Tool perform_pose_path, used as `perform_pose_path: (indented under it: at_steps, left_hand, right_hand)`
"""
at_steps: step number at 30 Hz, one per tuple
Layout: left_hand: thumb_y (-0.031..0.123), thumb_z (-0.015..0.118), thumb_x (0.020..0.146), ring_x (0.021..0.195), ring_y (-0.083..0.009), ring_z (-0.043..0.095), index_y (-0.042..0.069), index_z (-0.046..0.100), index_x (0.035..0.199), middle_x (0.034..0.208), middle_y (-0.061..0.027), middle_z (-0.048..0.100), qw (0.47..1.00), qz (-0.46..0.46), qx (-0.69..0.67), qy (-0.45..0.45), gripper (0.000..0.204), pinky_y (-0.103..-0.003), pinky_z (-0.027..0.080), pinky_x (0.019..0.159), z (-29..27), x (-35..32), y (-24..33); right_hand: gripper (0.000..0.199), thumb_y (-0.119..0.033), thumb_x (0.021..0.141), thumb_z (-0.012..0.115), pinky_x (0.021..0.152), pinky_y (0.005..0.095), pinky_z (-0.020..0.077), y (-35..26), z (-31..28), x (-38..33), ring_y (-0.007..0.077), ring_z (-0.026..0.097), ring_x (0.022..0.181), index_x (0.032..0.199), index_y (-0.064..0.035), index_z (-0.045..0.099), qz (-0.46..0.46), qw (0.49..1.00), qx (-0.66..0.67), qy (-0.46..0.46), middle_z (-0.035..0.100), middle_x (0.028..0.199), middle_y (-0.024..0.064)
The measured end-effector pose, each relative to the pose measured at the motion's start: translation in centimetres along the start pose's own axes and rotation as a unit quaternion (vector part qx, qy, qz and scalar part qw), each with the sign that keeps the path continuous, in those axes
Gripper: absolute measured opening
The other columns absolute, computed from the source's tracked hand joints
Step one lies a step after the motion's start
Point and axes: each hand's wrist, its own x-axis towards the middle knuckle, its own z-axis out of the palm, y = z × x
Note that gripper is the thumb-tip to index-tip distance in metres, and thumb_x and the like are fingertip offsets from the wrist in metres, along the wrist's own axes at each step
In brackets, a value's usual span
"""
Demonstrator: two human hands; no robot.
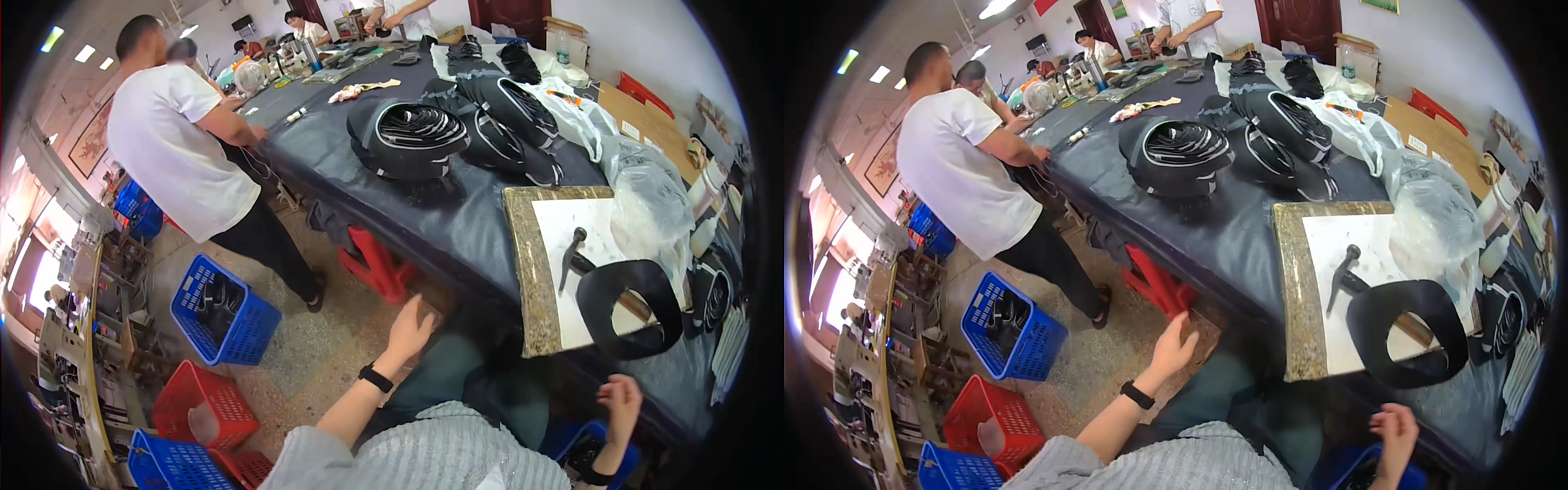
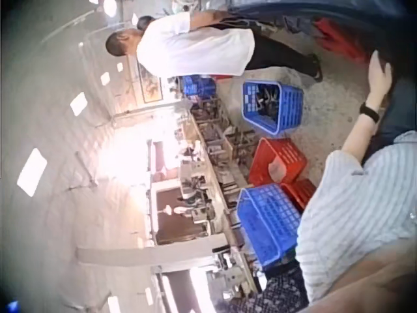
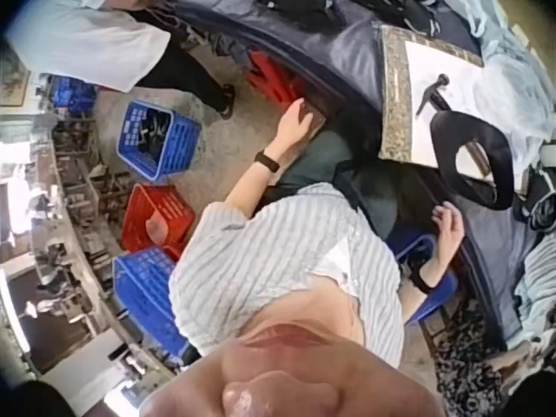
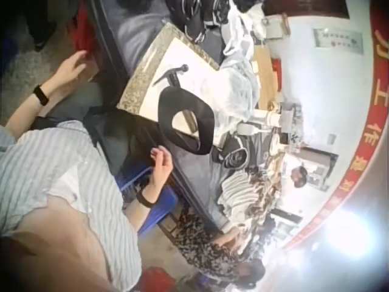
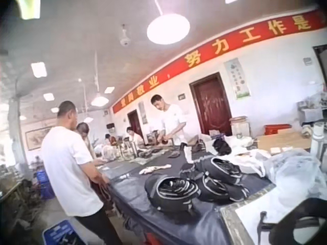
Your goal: Assembling and hammering shoe components at a manufacturing station.
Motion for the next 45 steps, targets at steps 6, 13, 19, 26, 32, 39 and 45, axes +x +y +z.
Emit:
perform_pose_path:
  at_steps: [6,13,19,26,32,39,45]
  left_hand:
    - [0.039,0.059,0.088,0.098,-0.0308,0.065,0.003,0.062,0.113,0.104,-0.0164,0.068,0.882,-0.318,0.048,-0.345,0.044,-0.041,0.051,0.082,3.4,-9.3,-12.0]
    - [0.050,0.057,0.090,0.094,-0.0145,0.065,0.005,0.062,0.120,0.111,-0.0072,0.068,0.695,-0.521,-0.217,-0.446,0.054,-0.035,0.052,0.079,4.5,-12.7,-18.4]
    - [0.048,0.054,0.092,0.109,-0.0160,0.058,0.005,0.057,0.127,0.124,-0.0081,0.062,0.641,-0.567,-0.265,-0.444,0.056,-0.034,0.045,0.093,6.4,-12.5,-19.1]
    - [0.046,0.060,0.088,0.120,-0.0197,0.051,0.005,0.056,0.130,0.133,-0.0102,0.056,0.816,-0.400,0.102,-0.405,0.058,-0.035,0.037,0.102,8.5,-8.5,-13.4]
    - [0.046,0.061,0.087,0.119,-0.0221,0.053,0.007,0.053,0.133,0.134,-0.0107,0.055,0.784,-0.436,0.000,-0.441,0.060,-0.036,0.039,0.102,15.2,-2.5,-11.6]
    - [0.046,0.073,0.076,0.128,-0.0223,0.046,0.012,0.044,0.141,0.142,-0.0112,0.047,0.694,-0.590,-0.020,-0.412,0.079,-0.038,0.038,0.105,15.2,-1.0,-17.2]
    - [0.047,0.053,0.091,0.137,-0.0239,0.035,0.015,0.042,0.144,0.150,-0.0073,0.036,0.775,-0.439,-0.061,-0.451,0.063,-0.039,0.030,0.110,12.0,2.4,-7.8]
  right_hand:
    - [0.016,-0.019,0.088,0.066,0.047,0.0237,0.0459,21.5,-0.4,-2.6,0.0117,0.060,0.060,0.092,-0.0036,0.064,0.217,0.976,0.022,0.011,0.065,0.076,0.0056]
    - [0.024,-0.017,0.086,0.064,0.063,0.0334,0.0488,29.6,2.7,-6.2,0.0192,0.060,0.068,0.098,0.0041,0.067,0.243,0.963,-0.096,0.059,0.067,0.079,0.0091]
    - [0.024,-0.017,0.086,0.064,0.063,0.0336,0.0490,24.9,3.7,-2.4,0.0203,0.061,0.069,0.097,0.0032,0.068,0.243,0.954,-0.168,0.052,0.067,0.079,0.0106]
    - [0.023,-0.018,0.085,0.064,0.063,0.0338,0.0493,20.7,4.2,6.2,0.0215,0.062,0.069,0.095,0.0022,0.068,0.250,0.941,-0.225,0.044,0.067,0.080,0.0123]
    - [0.023,-0.019,0.085,0.064,0.063,0.0340,0.0496,20.6,4.4,7.4,0.0225,0.063,0.069,0.094,0.0013,0.069,0.243,0.937,-0.248,0.053,0.067,0.081,0.0139]
    - [0.023,-0.020,0.084,0.064,0.063,0.0342,0.0499,20.2,4.5,6.7,0.0237,0.063,0.069,0.093,0.0002,0.069,0.222,0.934,-0.273,0.069,0.067,0.081,0.0156]
    - [0.023,-0.021,0.083,0.064,0.064,0.0344,0.0501,20.0,4.6,6.6,0.0248,0.064,0.069,0.092,-0.0007,0.070,0.238,0.919,-0.304,0.084,0.068,0.082,0.0171]
